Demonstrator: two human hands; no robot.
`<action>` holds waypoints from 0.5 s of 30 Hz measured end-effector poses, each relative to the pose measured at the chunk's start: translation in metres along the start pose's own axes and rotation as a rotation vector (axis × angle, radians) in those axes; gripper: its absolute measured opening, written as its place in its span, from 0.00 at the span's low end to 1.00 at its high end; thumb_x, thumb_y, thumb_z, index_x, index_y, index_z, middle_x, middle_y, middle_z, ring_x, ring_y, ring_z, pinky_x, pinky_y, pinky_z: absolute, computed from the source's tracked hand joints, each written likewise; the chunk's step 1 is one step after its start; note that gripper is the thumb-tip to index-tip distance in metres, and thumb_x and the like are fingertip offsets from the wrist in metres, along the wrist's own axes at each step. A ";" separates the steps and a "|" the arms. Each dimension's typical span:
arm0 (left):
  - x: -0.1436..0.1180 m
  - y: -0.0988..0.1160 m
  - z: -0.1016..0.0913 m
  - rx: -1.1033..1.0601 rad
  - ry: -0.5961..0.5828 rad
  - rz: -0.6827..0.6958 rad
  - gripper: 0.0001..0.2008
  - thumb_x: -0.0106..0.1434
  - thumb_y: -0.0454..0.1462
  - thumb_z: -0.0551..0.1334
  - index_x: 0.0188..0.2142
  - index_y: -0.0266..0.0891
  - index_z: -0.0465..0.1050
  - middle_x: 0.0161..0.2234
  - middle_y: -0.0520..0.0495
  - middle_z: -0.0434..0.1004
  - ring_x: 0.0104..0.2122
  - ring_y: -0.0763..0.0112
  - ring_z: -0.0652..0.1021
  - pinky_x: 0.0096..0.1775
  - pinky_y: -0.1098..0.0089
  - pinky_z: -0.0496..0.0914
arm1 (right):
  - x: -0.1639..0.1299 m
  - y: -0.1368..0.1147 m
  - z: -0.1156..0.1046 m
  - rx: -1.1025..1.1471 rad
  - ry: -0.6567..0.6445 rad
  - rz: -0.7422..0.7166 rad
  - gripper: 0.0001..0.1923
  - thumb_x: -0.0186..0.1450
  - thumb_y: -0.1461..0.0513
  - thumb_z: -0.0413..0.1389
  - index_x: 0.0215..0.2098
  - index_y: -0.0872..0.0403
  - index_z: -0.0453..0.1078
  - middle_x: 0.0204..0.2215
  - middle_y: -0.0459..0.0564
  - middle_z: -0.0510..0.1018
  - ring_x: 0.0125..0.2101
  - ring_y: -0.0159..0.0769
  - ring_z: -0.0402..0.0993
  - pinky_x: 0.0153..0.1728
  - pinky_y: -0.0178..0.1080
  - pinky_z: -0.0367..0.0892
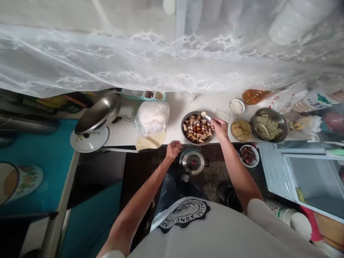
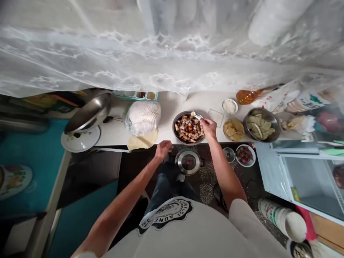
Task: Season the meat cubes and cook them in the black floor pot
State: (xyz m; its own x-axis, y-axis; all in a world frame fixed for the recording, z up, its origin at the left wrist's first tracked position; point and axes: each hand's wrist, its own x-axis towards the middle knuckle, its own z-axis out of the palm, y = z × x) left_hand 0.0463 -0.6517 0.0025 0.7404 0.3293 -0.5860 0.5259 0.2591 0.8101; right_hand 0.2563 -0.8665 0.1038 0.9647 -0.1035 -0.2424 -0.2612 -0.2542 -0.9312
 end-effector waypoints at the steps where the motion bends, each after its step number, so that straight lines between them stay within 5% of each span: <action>1: 0.015 0.015 0.016 -0.023 -0.012 -0.040 0.18 0.69 0.46 0.74 0.50 0.36 0.77 0.37 0.42 0.85 0.39 0.58 0.88 0.44 0.59 0.85 | -0.002 0.011 -0.012 -0.067 0.027 -0.027 0.18 0.60 0.51 0.72 0.39 0.56 0.83 0.25 0.46 0.82 0.24 0.33 0.72 0.25 0.35 0.67; 6: 0.060 0.050 0.055 -0.027 0.036 -0.264 0.13 0.67 0.32 0.73 0.48 0.36 0.72 0.25 0.52 0.77 0.27 0.64 0.83 0.40 0.58 0.84 | -0.010 0.052 -0.031 -0.390 0.074 -0.295 0.13 0.67 0.56 0.64 0.42 0.55 0.87 0.36 0.55 0.89 0.38 0.45 0.85 0.47 0.42 0.78; 15: 0.065 0.045 0.038 -0.017 0.037 -0.220 0.17 0.66 0.34 0.76 0.41 0.41 0.67 0.23 0.56 0.75 0.25 0.72 0.80 0.40 0.63 0.83 | -0.035 0.070 -0.025 -0.775 -0.073 -0.631 0.16 0.79 0.59 0.55 0.48 0.51 0.86 0.43 0.59 0.88 0.44 0.45 0.82 0.51 0.40 0.75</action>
State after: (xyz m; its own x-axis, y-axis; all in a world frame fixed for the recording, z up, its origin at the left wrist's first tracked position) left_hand 0.1342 -0.6525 0.0015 0.5926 0.2960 -0.7492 0.6657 0.3437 0.6624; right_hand 0.2033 -0.9050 0.0536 0.9274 0.3195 0.1946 0.3740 -0.8013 -0.4669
